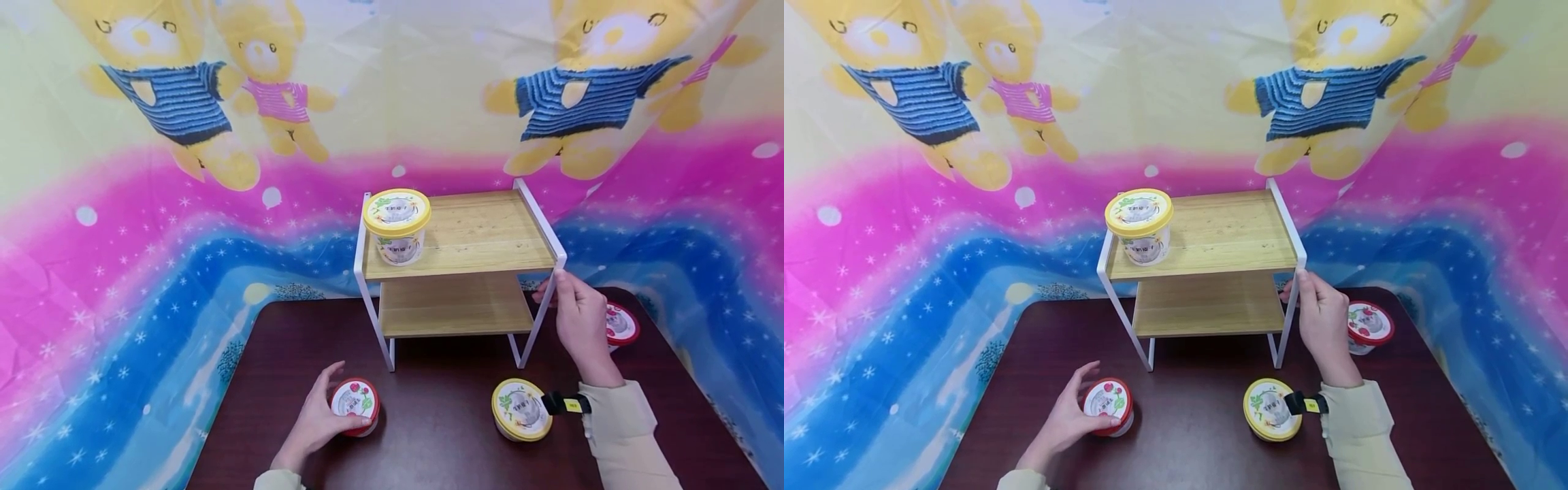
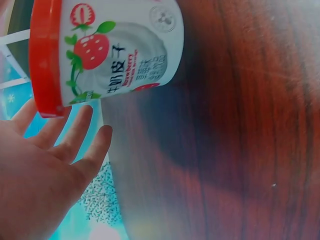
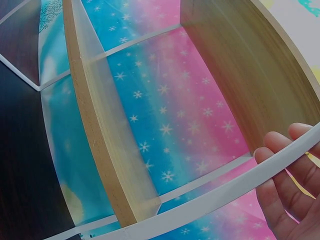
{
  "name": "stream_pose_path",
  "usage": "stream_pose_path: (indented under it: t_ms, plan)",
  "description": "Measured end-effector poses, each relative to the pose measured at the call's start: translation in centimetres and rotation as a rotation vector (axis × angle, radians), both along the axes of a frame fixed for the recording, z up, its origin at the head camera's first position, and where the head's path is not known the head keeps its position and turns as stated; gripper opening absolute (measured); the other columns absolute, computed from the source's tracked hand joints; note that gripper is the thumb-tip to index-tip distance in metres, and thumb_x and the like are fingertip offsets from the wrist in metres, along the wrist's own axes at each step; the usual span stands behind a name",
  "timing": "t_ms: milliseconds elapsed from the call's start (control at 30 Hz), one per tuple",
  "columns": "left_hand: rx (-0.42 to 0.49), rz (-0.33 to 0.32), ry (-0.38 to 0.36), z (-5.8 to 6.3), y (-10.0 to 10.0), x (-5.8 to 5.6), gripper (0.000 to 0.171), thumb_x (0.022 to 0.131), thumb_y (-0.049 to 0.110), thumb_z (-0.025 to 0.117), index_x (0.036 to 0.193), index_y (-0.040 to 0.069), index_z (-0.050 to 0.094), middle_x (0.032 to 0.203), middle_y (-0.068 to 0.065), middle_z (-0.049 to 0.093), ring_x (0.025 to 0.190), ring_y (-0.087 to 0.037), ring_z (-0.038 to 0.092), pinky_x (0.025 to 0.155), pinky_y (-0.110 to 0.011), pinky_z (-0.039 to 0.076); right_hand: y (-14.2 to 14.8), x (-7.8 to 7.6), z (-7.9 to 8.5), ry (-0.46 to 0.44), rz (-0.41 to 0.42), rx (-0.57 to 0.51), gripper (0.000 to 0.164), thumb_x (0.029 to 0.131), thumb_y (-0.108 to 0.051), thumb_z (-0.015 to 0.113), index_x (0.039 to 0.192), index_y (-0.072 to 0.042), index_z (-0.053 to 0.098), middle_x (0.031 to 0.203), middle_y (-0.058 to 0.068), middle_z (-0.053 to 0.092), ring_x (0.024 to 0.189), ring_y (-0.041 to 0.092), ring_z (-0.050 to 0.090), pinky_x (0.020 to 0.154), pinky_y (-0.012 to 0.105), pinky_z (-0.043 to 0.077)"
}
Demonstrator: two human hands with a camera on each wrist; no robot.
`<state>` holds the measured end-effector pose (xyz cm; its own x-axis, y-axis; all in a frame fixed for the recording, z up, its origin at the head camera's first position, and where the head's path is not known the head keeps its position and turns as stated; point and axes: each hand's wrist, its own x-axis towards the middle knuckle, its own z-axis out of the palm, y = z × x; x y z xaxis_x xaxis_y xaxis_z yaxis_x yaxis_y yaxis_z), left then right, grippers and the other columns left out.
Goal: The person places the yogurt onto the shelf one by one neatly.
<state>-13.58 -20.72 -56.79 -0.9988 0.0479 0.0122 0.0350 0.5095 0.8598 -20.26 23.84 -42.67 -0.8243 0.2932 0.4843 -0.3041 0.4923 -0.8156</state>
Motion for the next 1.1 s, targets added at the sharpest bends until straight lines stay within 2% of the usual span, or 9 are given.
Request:
stream_pose_path:
  t_ms: [133, 467, 733, 1100]
  plan:
    - [-0.019, -0.002, -0.005, -0.4, 0.2, 0.1, 0.117, 0.051, 0.045, 0.102, 0.15, 0.021, 0.043, 0.146, -0.011, 0.051, 0.121, -0.025, 0.055, 0.096, -0.047, 0.047, 0.0, 0.0, -0.1, 0.003, 0.002, -0.001, 0.047, 0.111, -0.032, 0.044, 0.095, 0.001, 0.072, 0.087, 0.012, 0.073, 0.076, -0.001, 0.067, 0.072, 0.011, 0.051]
    - [-0.03, 0.002, 0.018, -0.8, 0.3, 0.4, 0.119, 0.048, 0.046, 0.102, 0.149, 0.021, 0.044, 0.145, -0.01, 0.051, 0.12, -0.023, 0.052, 0.101, -0.051, 0.042, 0.0, 0.0, -0.1, 0.001, -0.008, 0.013, 0.049, 0.111, -0.035, 0.044, 0.094, 0.001, 0.072, 0.086, 0.011, 0.072, 0.076, 0.0, 0.067, 0.072, 0.012, 0.051]
    - [0.007, -0.011, 0.0, -1.0, 0.5, 0.7, 0.119, 0.048, 0.033, 0.105, 0.148, 0.02, 0.043, 0.137, 0.0, 0.055, 0.114, -0.016, 0.055, 0.102, -0.046, 0.042, 0.0, -0.1, 0.0, -0.006, 0.005, 0.001, 0.046, 0.111, -0.032, 0.044, 0.097, 0.0, 0.073, 0.089, 0.011, 0.073, 0.077, 0.001, 0.068, 0.073, 0.011, 0.051]
    - [-0.011, -0.026, 0.012, -1.5, 0.6, 0.9, 0.12, 0.046, 0.033, 0.106, 0.148, 0.02, 0.043, 0.13, 0.007, 0.056, 0.112, -0.014, 0.055, 0.101, -0.042, 0.042, 0.0, 0.0, 0.0, -0.015, -0.001, -0.001, 0.046, 0.111, -0.034, 0.044, 0.096, -0.001, 0.072, 0.088, 0.01, 0.072, 0.077, 0.003, 0.069, 0.073, 0.011, 0.051]
